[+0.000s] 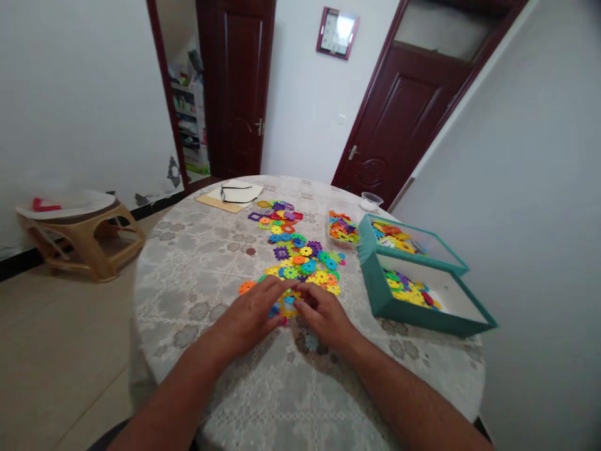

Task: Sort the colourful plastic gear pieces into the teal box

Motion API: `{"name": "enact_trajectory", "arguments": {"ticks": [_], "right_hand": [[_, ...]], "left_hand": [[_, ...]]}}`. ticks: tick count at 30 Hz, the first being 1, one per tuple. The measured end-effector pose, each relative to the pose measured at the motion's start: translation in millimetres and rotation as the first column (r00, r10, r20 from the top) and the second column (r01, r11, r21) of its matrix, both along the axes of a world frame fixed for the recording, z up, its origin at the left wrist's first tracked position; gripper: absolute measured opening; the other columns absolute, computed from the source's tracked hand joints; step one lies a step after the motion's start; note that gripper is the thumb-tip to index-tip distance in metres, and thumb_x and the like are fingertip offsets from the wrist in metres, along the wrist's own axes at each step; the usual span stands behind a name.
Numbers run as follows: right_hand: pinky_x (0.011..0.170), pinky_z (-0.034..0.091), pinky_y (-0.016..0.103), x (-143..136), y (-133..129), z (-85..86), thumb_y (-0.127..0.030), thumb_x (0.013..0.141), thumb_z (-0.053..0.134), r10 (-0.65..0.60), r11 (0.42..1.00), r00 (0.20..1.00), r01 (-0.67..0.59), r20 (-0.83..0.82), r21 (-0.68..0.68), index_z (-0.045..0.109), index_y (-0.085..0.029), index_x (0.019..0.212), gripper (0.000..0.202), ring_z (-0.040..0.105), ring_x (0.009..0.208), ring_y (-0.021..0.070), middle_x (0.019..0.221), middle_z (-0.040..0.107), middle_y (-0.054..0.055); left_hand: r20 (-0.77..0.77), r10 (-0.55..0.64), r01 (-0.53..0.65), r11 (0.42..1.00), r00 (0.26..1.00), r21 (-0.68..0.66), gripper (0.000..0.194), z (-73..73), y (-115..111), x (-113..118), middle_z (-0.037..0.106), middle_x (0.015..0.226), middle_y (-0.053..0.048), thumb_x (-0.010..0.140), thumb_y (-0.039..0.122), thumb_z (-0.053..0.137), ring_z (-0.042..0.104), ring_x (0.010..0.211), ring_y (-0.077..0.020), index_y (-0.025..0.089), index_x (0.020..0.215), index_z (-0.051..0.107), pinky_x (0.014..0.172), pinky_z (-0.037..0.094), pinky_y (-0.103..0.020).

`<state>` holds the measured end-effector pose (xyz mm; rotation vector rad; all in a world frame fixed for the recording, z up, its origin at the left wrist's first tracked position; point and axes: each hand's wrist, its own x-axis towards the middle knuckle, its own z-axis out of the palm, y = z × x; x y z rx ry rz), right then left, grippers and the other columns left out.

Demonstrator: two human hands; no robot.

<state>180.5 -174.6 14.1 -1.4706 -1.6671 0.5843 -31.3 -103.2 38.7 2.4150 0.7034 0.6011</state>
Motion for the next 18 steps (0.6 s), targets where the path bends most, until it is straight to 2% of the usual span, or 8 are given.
{"name": "enact_trajectory", "arguments": {"ticks": [2,6,9,12,14,18], "right_hand": [[0.068,0.049,0.026,7.3,0.0,11.1,-0.030,0.098,0.059,-0.053,0.997,0.999,0.052,0.008,0.059,0.069,-0.022,0.123,0.029,0.060,0.072,0.0146,0.086,0.069,0.000],[0.074,0.051,0.029,32.7,-6.2,46.3,-0.031,0.098,0.056,-0.235,0.952,0.962,0.199,0.139,0.231,0.071,-0.019,0.122,0.031,0.063,0.075,0.0165,0.096,0.073,0.006],[0.073,0.051,0.030,62.7,-8.3,73.0,-0.032,0.096,0.056,-0.345,0.924,0.912,0.290,0.220,0.249,0.072,-0.018,0.121,0.032,0.062,0.070,0.0174,0.091,0.073,0.005],[0.074,0.051,0.032,106.6,-0.9,93.2,-0.036,0.095,0.055,-0.436,0.896,0.848,0.377,0.300,0.234,0.072,-0.019,0.121,0.036,0.064,0.072,0.0194,0.090,0.074,0.006],[0.077,0.052,0.034,142.5,8.4,103.3,-0.037,0.092,0.055,-0.541,0.840,0.772,0.471,0.335,0.270,0.072,-0.017,0.121,0.039,0.066,0.077,0.0215,0.096,0.075,0.009],[0.089,0.053,0.041,209.6,27.0,117.4,-0.032,0.089,0.053,-0.743,0.669,0.552,0.628,0.380,0.398,0.070,-0.014,0.127,0.046,0.069,0.091,0.0270,0.106,0.076,0.015]], "left_hand": [[-0.002,0.055,-0.055,0.997,0.998,0.045,0.065,-0.3,4.8,-2.0,0.057,0.143,-0.006,0.089,0.019,0.065,0.055,0.135,-0.0258,0.036,0.149,0.049,0.115,0.046,-0.042],[-0.082,0.206,-0.193,0.972,0.975,0.137,0.045,-7.5,20.0,-10.3,0.057,0.140,-0.011,0.095,0.026,0.057,0.058,0.128,-0.0288,0.027,0.140,0.058,0.111,0.048,-0.044],[-0.190,0.293,-0.264,0.951,0.937,0.163,0.043,-11.1,26.4,-15.5,0.060,0.136,-0.012,0.094,0.024,0.055,0.059,0.122,-0.0302,0.023,0.136,0.061,0.107,0.049,-0.044],[-0.275,0.336,-0.303,0.940,0.901,0.156,0.049,-10.5,27.2,-17.1,0.061,0.136,-0.013,0.089,0.018,0.059,0.058,0.122,-0.0308,0.022,0.137,0.061,0.105,0.048,-0.044],[-0.307,0.352,-0.321,0.935,0.884,0.149,0.051,-9.9,27.1,-17.4,0.060,0.137,-0.014,0.087,0.018,0.061,0.057,0.121,-0.0310,0.022,0.138,0.061,0.104,0.047,-0.043],[-0.346,0.366,-0.334,0.931,0.864,0.149,0.047,-11.9,30.2,-18.1,0.063,0.130,-0.015,0.089,0.023,0.063,0.058,0.118,-0.0312,0.019,0.136,0.063,0.103,0.046,-0.042]]}}
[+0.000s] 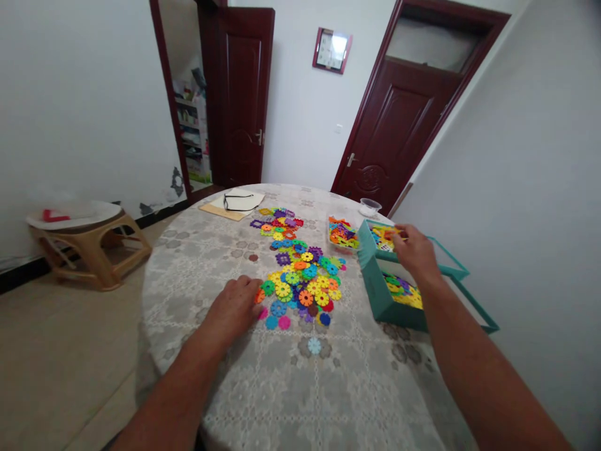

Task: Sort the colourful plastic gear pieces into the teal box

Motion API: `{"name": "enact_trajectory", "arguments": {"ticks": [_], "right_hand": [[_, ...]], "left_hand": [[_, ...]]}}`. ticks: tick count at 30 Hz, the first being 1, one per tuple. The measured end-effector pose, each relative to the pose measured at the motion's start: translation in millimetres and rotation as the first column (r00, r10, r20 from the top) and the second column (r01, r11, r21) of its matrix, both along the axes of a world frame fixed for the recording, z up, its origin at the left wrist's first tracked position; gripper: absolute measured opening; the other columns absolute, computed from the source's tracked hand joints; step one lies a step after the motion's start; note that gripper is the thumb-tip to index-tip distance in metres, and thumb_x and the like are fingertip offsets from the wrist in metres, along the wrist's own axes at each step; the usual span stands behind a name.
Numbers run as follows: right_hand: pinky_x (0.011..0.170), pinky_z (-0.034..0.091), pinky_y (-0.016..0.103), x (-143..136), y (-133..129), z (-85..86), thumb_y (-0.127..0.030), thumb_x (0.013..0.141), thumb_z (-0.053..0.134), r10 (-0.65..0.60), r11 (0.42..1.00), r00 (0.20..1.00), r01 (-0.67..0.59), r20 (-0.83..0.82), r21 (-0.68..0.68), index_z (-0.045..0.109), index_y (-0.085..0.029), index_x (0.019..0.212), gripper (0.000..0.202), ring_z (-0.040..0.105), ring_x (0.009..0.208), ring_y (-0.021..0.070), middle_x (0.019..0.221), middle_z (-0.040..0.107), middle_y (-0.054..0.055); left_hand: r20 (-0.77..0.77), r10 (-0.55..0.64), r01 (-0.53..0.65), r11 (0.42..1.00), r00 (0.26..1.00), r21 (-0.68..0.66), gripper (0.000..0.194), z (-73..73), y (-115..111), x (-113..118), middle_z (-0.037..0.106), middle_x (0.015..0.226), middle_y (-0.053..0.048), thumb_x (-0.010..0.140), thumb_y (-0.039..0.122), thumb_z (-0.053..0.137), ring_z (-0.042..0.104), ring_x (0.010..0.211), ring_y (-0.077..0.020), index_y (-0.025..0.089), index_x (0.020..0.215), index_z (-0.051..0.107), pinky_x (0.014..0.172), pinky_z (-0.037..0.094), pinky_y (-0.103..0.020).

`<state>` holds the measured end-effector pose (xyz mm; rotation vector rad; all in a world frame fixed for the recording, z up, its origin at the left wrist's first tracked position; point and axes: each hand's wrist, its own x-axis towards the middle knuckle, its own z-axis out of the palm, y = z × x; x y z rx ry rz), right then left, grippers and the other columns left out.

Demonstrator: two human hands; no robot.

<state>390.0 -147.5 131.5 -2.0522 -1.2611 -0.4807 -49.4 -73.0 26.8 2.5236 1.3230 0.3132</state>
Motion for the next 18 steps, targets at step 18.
{"name": "enact_trajectory", "arguments": {"ticks": [18], "right_hand": [[0.109,0.046,0.039,-155.4,-12.9,-106.4,-0.034,0.094,0.066,0.556,0.646,0.805,-0.575,-0.206,-0.501,0.060,-0.022,0.142,0.049,0.059,0.129,0.0288,0.145,0.058,0.015]], "left_hand": [[-0.028,-0.030,0.030,1.000,0.999,0.000,0.035,-6.6,5.6,20.0,0.066,0.118,-0.016,0.093,0.028,0.059,0.063,0.106,-0.0295,0.019,0.126,0.069,0.090,0.047,-0.036]]}}
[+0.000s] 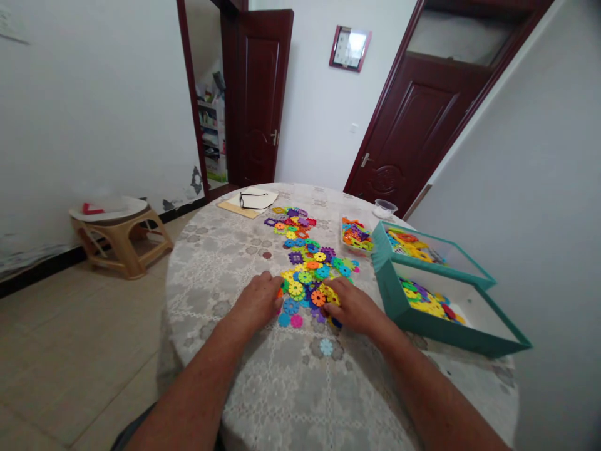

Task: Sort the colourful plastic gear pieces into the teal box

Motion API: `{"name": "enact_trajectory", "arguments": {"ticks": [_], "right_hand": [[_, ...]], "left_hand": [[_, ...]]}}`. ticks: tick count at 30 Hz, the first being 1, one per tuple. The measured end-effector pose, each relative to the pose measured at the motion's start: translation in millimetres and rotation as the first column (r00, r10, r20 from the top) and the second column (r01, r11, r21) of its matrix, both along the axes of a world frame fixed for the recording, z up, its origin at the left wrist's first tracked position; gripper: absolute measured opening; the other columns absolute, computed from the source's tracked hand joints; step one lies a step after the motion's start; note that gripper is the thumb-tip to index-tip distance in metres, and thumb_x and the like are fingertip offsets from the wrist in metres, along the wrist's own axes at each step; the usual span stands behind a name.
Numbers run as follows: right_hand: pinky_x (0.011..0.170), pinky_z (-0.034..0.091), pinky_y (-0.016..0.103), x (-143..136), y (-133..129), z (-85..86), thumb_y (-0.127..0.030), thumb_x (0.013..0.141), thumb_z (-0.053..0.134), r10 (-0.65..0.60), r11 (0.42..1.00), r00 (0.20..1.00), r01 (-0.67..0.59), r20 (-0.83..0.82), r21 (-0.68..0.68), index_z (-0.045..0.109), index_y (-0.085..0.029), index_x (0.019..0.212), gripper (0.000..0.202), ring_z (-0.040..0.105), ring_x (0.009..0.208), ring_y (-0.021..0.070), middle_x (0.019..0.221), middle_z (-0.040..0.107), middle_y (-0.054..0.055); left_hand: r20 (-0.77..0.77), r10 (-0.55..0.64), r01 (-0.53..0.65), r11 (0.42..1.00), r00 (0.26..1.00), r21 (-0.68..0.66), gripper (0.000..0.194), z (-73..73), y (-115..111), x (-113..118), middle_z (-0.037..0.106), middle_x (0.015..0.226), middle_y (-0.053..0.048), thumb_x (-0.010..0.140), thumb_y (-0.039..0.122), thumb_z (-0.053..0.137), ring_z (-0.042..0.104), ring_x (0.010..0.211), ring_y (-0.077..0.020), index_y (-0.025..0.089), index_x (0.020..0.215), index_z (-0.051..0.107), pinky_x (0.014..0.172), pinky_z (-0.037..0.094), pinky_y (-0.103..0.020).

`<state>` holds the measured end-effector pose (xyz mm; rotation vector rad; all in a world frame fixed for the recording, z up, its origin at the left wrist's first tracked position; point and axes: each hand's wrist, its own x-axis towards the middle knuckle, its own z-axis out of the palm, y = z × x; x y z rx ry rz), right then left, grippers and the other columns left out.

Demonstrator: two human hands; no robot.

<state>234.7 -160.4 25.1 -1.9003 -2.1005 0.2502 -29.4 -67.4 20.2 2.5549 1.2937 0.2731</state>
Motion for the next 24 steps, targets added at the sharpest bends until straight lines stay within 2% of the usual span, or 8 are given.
{"name": "enact_trajectory", "arguments": {"ticks": [6,10,13,17,19,22,24], "right_hand": [[0.102,0.047,0.034,4.8,1.5,-11.8,-0.028,0.102,0.054,0.010,0.999,1.000,-0.009,-0.027,0.037,0.065,-0.021,0.127,0.028,0.064,0.113,0.0234,0.129,0.060,0.013],[0.097,0.048,0.032,2.2,-1.5,-10.1,-0.026,0.102,0.051,0.006,0.999,1.000,-0.006,-0.013,0.043,0.066,-0.021,0.119,0.023,0.064,0.107,0.0221,0.120,0.061,0.012],[0.095,0.048,0.031,1.9,-6.0,-5.7,-0.023,0.099,0.052,0.018,0.999,1.000,-0.018,0.017,0.031,0.066,-0.020,0.116,0.022,0.063,0.105,0.0221,0.118,0.061,0.011],[0.098,0.046,0.030,6.0,-10.9,-2.4,-0.019,0.091,0.057,0.046,0.998,0.998,-0.047,0.036,0.033,0.064,-0.022,0.122,0.032,0.061,0.111,0.0226,0.122,0.060,0.010],[0.097,0.045,0.029,7.7,-11.2,-2.3,-0.015,0.088,0.057,0.061,0.998,0.997,-0.062,0.051,0.029,0.065,-0.022,0.117,0.031,0.061,0.110,0.0219,0.119,0.062,0.009],[0.092,0.044,0.027,7.6,-8.8,-2.8,-0.013,0.090,0.055,0.062,0.997,0.993,-0.065,0.102,0.036,0.065,-0.020,0.108,0.022,0.061,0.103,0.0202,0.112,0.063,0.008],[0.086,0.043,0.027,7.2,-6.1,-4.5,-0.015,0.094,0.052,0.012,0.998,0.990,-0.020,0.142,0.058,0.065,-0.019,0.101,0.015,0.061,0.095,0.0191,0.106,0.064,0.008]], "left_hand": [[-0.042,-0.047,0.049,0.998,0.998,0.046,0.027,8.2,-2.4,0.7,0.067,0.111,-0.015,0.097,0.024,0.049,0.065,0.099,-0.0276,0.020,0.109,0.073,0.085,0.047,-0.035],[-0.064,-0.033,0.037,0.998,0.997,0.052,0.027,10.8,-3.4,2.5,0.070,0.109,-0.015,0.096,0.019,0.049,0.066,0.100,-0.0282,0.019,0.109,0.073,0.086,0.048,-0.036],[-0.053,0.007,-0.004,0.999,0.999,0.042,0.033,8.3,-0.8,2.6,0.072,0.111,-0.016,0.095,0.014,0.046,0.067,0.104,-0.0289,0.017,0.115,0.072,0.089,0.047,-0.036],[0.029,0.019,-0.018,1.000,0.999,-0.010,0.037,6.1,3.1,-2.1,0.075,0.118,-0.017,0.095,0.012,0.045,0.068,0.111,-0.0298,0.018,0.121,0.072,0.094,0.046,-0.036],[0.054,0.076,-0.073,0.997,0.996,-0.040,0.037,8.5,3.0,-5.0,0.076,0.116,-0.017,0.095,0.013,0.047,0.070,0.109,-0.0302,0.019,0.122,0.071,0.091,0.046,-0.036],[0.131,0.180,-0.173,0.983,0.975,-0.060,0.029,14.3,1.3,-6.5,0.078,0.105,-0.014,0.096,0.020,0.052,0.071,0.098,-0.0286,0.021,0.115,0.073,0.084,0.045,-0.034],[0.272,0.181,-0.162,0.982,0.945,-0.092,0.021,16.8,0.8,-5.1,0.078,0.098,-0.010,0.094,0.026,0.057,0.070,0.091,-0.0254,0.022,0.105,0.075,0.080,0.045,-0.032]]}}
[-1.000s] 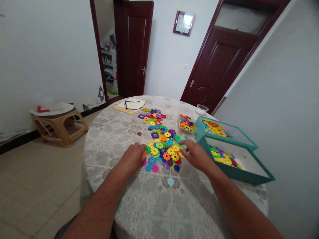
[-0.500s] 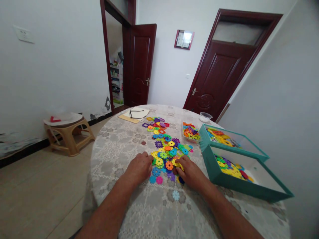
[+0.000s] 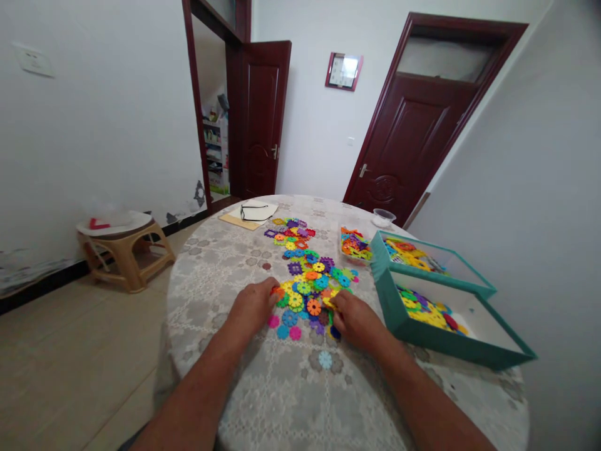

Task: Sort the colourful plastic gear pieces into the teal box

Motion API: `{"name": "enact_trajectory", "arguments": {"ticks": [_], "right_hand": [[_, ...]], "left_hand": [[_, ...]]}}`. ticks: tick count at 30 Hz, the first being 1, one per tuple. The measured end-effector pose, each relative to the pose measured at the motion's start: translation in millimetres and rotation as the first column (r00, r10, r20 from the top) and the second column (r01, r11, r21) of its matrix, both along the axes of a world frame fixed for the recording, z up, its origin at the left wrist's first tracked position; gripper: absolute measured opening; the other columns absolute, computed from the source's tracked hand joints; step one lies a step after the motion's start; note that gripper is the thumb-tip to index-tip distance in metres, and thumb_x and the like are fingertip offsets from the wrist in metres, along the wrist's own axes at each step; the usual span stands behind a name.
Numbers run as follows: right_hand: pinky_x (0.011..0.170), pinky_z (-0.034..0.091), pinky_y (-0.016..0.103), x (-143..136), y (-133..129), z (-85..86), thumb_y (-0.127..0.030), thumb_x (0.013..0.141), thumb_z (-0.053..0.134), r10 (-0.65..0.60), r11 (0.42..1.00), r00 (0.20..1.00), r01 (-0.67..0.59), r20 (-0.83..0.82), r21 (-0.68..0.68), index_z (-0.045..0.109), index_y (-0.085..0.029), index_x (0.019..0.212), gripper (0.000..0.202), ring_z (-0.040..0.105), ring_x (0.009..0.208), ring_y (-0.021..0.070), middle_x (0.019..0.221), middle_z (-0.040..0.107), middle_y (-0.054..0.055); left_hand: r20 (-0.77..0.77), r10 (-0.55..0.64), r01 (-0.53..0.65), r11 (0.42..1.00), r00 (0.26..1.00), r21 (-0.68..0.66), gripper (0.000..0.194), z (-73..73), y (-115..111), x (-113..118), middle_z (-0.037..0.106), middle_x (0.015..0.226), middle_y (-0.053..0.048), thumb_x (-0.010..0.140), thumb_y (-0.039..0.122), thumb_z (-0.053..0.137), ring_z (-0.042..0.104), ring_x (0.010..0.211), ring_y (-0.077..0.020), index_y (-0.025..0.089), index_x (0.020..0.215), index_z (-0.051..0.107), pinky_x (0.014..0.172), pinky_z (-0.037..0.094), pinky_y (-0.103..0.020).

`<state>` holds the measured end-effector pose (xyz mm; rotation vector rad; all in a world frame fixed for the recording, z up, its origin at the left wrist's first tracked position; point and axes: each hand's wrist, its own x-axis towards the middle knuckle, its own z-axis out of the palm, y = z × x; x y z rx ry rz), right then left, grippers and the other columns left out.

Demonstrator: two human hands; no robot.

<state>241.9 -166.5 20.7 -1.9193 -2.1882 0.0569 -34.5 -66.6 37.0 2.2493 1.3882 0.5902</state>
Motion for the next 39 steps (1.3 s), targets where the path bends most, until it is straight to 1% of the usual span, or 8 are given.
{"name": "enact_trajectory", "arguments": {"ticks": [5,8,11,15,19,24,32,39], "right_hand": [[0.078,0.040,0.028,6.5,8.0,-12.5,-0.019,0.099,0.046,-0.104,0.988,0.995,0.102,0.011,0.116,0.061,-0.020,0.088,0.019,0.059,0.085,0.0192,0.091,0.065,0.007],[0.078,0.040,0.029,13.9,11.0,-18.3,-0.023,0.099,0.044,-0.091,0.984,0.992,0.102,-0.084,0.144,0.061,-0.020,0.087,0.021,0.059,0.085,0.0197,0.087,0.065,0.007],[0.076,0.040,0.030,17.6,10.9,-14.7,-0.030,0.099,0.045,-0.124,0.971,0.967,0.164,-0.221,0.175,0.061,-0.020,0.087,0.022,0.059,0.083,0.0208,0.086,0.066,0.007],[0.068,0.042,0.030,9.4,5.4,-0.9,-0.043,0.099,0.050,-0.149,0.950,0.813,0.276,-0.563,0.147,0.063,-0.021,0.091,0.027,0.058,0.072,0.0201,0.076,0.064,0.002],[0.060,0.043,0.028,-13.2,-2.3,4.9,-0.048,0.099,0.053,-0.075,0.996,0.609,0.090,-0.789,-0.025,0.067,-0.021,0.096,0.030,0.056,0.061,0.0171,0.068,0.061,-0.002],[0.055,0.042,0.025,-36.1,-4.8,-4.8,-0.045,0.097,0.058,-0.053,0.996,0.570,-0.028,-0.820,-0.084,0.068,-0.021,0.096,0.026,0.055,0.060,0.0142,0.073,0.063,-0.002],[0.051,0.046,0.023,-32.8,-1.9,-7.2,-0.049,0.094,0.059,-0.156,0.984,0.332,-0.025,-0.930,-0.174,0.060,-0.021,0.092,0.028,0.058,0.050,0.0130,0.062,0.066,-0.002],[0.053,0.047,0.023,-37.5,-4.5,-4.6,-0.051,0.095,0.059,-0.155,0.984,0.347,-0.033,-0.925,-0.178,0.059,-0.021,0.089,0.031,0.060,0.054,0.0136,0.066,0.068,0.000]], "left_hand": [[0.385,0.011,0.080,0.972,0.923,-0.219,0.019,0.1,-0.8,7.1,0.075,0.081,-0.004,0.085,0.035,0.064,0.065,0.069,-0.0177,0.019,0.094,0.072,0.060,0.045,-0.025],[0.478,0.079,0.156,0.888,0.875,-0.432,0.028,0.0,-4.7,10.4,0.074,0.081,-0.003,0.085,0.041,0.065,0.060,0.053,-0.0126,0.018,0.101,0.067,0.050,0.043,-0.022],[0.508,0.102,0.200,0.840,0.856,-0.505,0.034,-1.4,-9.8,12.6,0.073,0.079,-0.001,0.086,0.041,0.066,0.059,0.049,-0.0102,0.019,0.111,0.063,0.048,0.044,-0.020],[0.507,0.081,0.224,0.829,0.858,-0.512,0.037,-6.6,-13.6,17.7,0.073,0.075,-0.003,0.087,0.042,0.067,0.060,0.049,-0.0111,0.018,0.114,0.063,0.047,0.045,-0.020],[0.529,0.010,0.288,0.830,0.849,-0.477,0.033,-10.9,-16.6,28.5,0.071,0.073,-0.003,0.086,0.045,0.069,0.064,0.057,-0.0144,0.017,0.102,0.063,0.051,0.050,-0.022],[0.542,-0.102,0.348,0.859,0.834,-0.376,0.031,-11.1,-23.5,41.1,0.068,0.075,0.000,0.088,0.049,0.066,0.062,0.056,-0.0128,0.019,0.094,0.064,0.050,0.047,-0.021],[0.603,-0.100,0.423,0.802,0.792,-0.423,0.030,-5.3,-26.0,37.9,0.070,0.084,0.000,0.088,0.040,0.064,0.064,0.056,-0.0115,0.019,0.110,0.065,0.053,0.049,-0.022],[0.578,-0.027,0.349,0.820,0.815,-0.454,0.027,-8.5,-28.8,35.5,0.071,0.076,-0.001,0.094,0.047,0.057,0.068,0.061,-0.0160,0.021,0.103,0.057,0.054,0.052,-0.024]]}}
